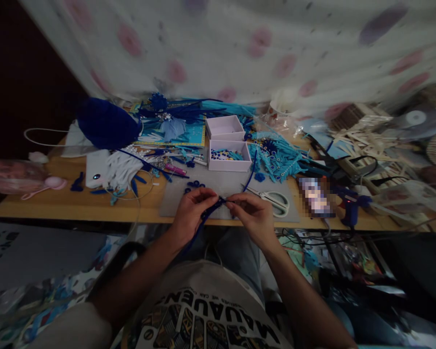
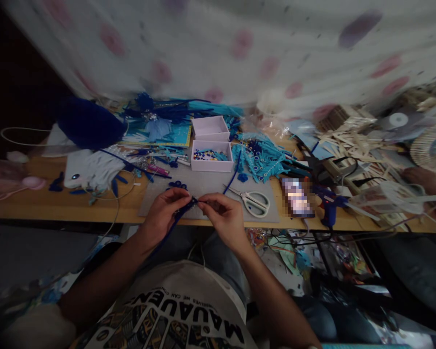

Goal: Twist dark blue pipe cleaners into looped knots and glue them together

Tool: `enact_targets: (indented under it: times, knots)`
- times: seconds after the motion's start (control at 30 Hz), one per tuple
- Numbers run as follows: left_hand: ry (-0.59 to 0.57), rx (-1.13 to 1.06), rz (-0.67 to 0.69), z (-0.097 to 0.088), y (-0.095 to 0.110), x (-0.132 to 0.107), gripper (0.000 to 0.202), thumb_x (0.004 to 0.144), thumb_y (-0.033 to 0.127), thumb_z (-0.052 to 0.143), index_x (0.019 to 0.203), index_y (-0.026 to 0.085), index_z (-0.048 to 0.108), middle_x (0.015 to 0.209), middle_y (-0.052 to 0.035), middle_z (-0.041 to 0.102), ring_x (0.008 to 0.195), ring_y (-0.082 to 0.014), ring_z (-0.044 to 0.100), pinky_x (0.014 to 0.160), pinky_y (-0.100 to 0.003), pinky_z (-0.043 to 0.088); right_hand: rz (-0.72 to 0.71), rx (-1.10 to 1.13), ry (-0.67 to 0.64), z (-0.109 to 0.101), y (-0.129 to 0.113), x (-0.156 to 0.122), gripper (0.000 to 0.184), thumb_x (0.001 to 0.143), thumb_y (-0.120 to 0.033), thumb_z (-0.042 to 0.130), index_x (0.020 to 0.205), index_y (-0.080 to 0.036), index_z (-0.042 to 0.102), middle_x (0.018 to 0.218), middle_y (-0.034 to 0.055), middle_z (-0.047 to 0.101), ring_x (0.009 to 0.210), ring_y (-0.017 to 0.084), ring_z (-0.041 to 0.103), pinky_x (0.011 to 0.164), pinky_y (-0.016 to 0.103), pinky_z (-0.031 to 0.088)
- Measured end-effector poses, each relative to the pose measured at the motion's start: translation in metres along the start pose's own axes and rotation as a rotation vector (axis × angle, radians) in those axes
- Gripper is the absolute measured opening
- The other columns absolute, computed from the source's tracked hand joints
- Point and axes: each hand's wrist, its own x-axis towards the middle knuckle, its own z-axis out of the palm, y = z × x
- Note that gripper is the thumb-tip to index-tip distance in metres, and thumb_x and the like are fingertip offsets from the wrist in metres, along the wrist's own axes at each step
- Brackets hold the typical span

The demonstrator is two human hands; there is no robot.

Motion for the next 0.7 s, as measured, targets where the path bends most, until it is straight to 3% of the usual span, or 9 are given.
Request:
enact_targets:
  times: [0.17,0.4,0.7]
  knots:
    - [-0.014,0.11,0.065,-0.005,0.001,-0.002,0.019,0.06,0.027,0.088,0.077,0.021,0.081,0.08,-0.0025,0.078,0.077,-0.0168,0.067,0.079,-0.03,0.052,-0.018,-0.015,0.023,0.0,-0.004,-0.001,0.014,0.076,-0.03,0.082,0.087,-0.022,0.082,0.071,0.0022,0.071,0.06,0.015,0.061,0.055,0.026,0.049]
    - [-0.087,0.269,0.122,-0.012,0.001,-0.008,0.033,0.062,0.027,0.09,0.094,0.022,0.083,0.095,-0.0056,0.081,0.091,-0.0233,0.072,0.087,-0.035,0.054,-0.105,-0.102,0.017,-0.002,-0.008,-0.002,0.011,0.08,-0.027,0.08,0.09,-0.024,0.082,0.075,0.0028,0.074,0.063,0.016,0.064,0.056,0.027,0.05]
    - [-0.048,0.252,0.112,-0.007,-0.001,-0.01,0.029,0.062,0.025,0.089,0.09,0.023,0.084,0.092,-0.0046,0.081,0.092,-0.0232,0.072,0.09,-0.036,0.054,-0.173,-0.212,-0.029,-0.008,-0.013,-0.002,0.019,0.08,-0.019,0.079,0.097,-0.026,0.083,0.085,0.0037,0.078,0.071,0.018,0.069,0.064,0.029,0.054]
